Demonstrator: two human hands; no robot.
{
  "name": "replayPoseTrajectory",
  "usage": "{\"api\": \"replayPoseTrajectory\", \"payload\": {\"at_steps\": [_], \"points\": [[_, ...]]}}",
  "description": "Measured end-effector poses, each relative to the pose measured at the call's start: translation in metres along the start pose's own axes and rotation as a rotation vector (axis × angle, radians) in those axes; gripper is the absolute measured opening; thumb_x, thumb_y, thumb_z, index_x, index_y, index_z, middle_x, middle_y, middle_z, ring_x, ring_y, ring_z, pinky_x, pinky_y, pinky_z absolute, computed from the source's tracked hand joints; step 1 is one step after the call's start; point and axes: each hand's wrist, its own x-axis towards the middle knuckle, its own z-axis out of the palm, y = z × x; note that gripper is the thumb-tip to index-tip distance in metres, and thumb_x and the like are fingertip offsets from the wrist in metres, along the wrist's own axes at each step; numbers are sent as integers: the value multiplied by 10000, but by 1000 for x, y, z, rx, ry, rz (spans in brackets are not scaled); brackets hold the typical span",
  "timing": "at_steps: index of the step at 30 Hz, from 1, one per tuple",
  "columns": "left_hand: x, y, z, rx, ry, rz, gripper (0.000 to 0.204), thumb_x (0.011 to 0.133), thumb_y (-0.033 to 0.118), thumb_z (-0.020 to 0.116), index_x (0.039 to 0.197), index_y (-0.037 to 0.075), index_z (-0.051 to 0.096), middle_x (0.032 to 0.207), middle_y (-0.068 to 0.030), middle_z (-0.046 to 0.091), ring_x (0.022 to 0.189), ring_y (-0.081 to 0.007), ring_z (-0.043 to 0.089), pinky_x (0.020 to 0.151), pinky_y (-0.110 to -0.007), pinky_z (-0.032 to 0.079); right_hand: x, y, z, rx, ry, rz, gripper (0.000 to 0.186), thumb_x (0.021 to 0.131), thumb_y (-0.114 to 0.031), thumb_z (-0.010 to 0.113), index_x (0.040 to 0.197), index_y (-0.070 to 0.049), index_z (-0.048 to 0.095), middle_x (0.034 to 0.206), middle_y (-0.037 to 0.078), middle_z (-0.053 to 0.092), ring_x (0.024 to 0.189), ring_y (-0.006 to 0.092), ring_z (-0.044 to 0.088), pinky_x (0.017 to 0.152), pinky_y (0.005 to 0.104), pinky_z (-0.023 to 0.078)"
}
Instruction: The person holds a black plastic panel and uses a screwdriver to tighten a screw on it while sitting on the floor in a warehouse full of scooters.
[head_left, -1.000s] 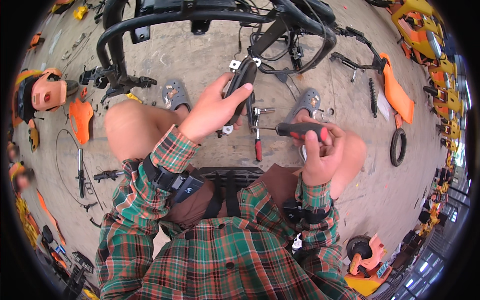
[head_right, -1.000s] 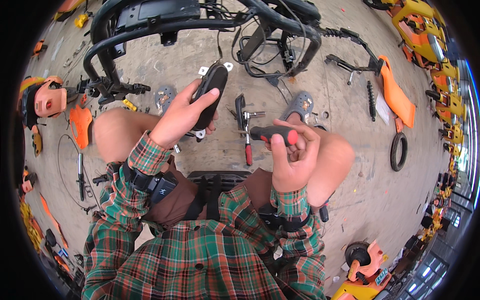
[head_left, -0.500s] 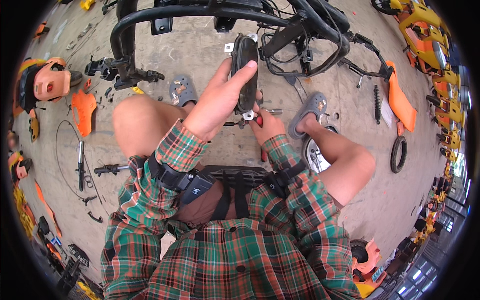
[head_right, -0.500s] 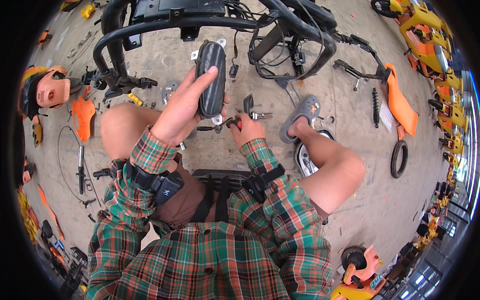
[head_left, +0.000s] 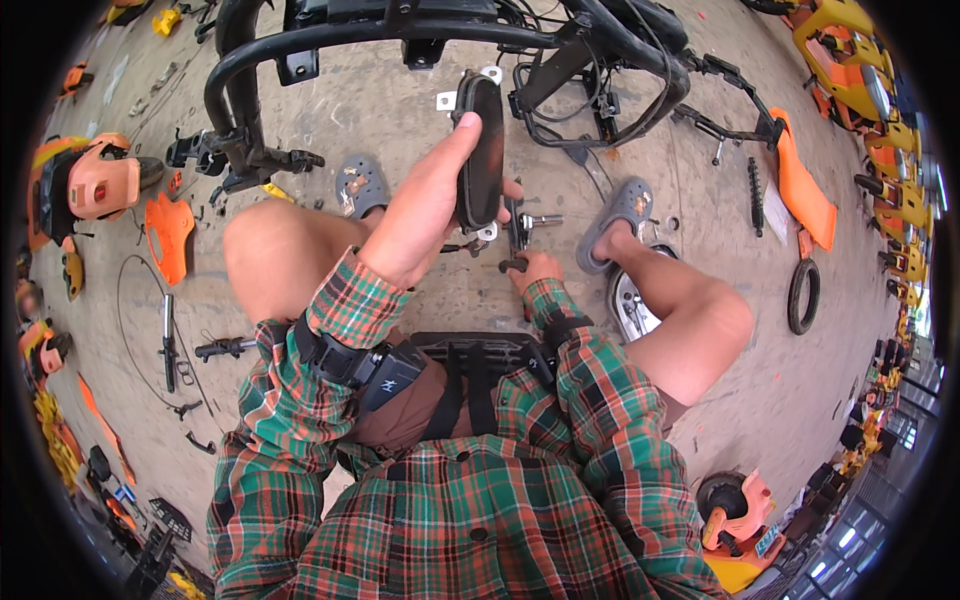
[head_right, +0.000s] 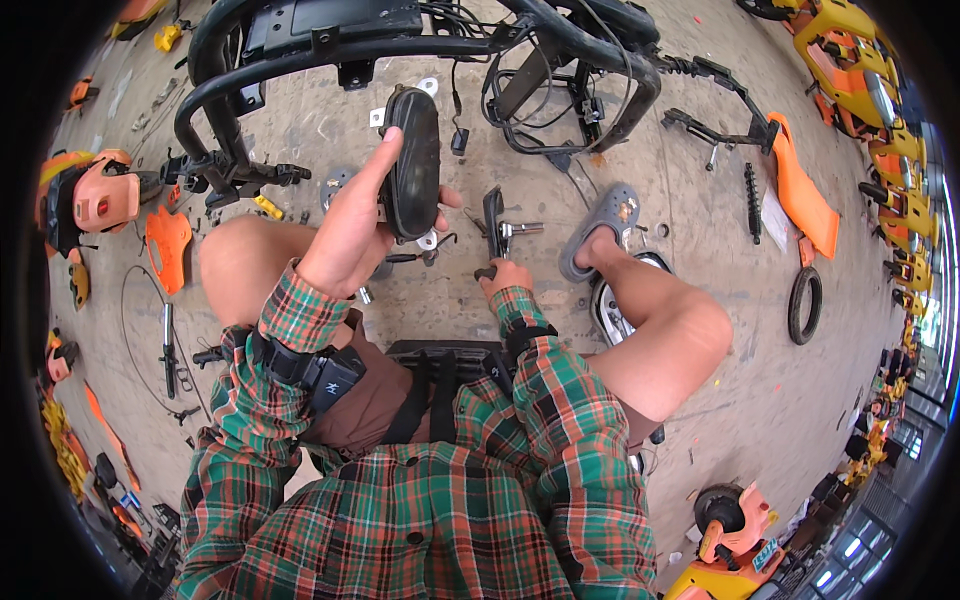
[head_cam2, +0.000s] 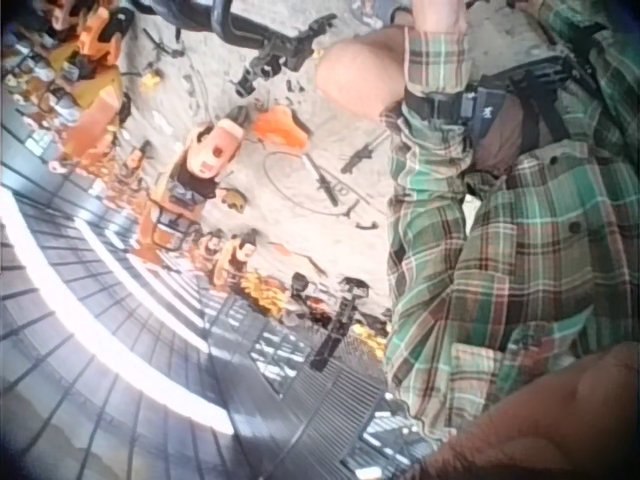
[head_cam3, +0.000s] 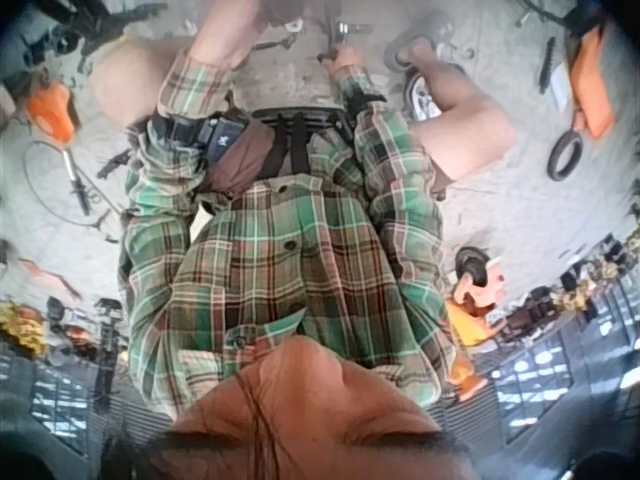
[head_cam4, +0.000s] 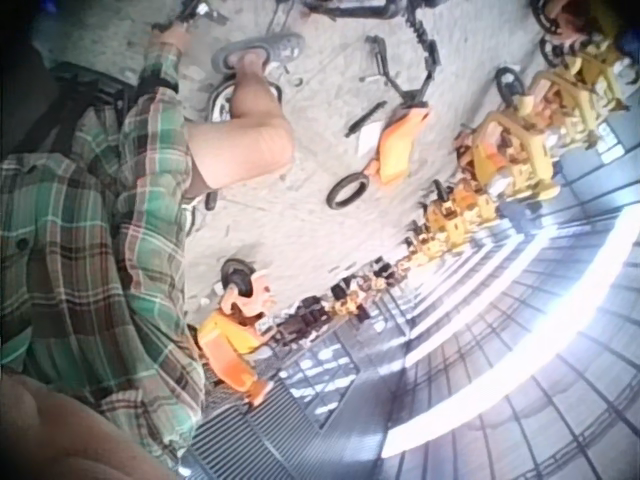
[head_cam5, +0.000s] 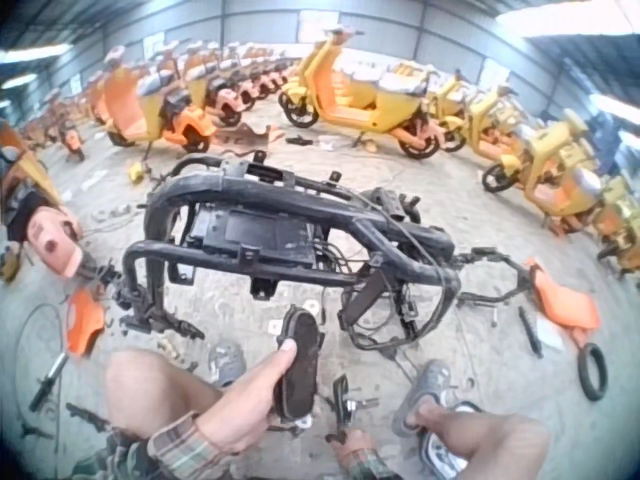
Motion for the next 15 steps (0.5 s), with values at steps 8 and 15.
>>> {"api": "replayPoseTrajectory", "payload": {"at_steps": [8,15], "points": [[2,-3,-3,-25,-25,2,564,980,555,334,1118,55,556,816,-100,645,714,-178,634,711,-306,518,-3,-4,-1,51,-17,60,419,712,-308,746,1064,-88,693,977,188,682,943,338,647,871,410,512],[4,-7,-2,80,22,24,582,978,567,319,1129,55,552,825,-89,643,731,-171,632,714,-299,514,-3,-4,2,102,-44,69,413,710,-306,749,1053,-83,696,982,194,678,945,344,642,867,414,513]]}}
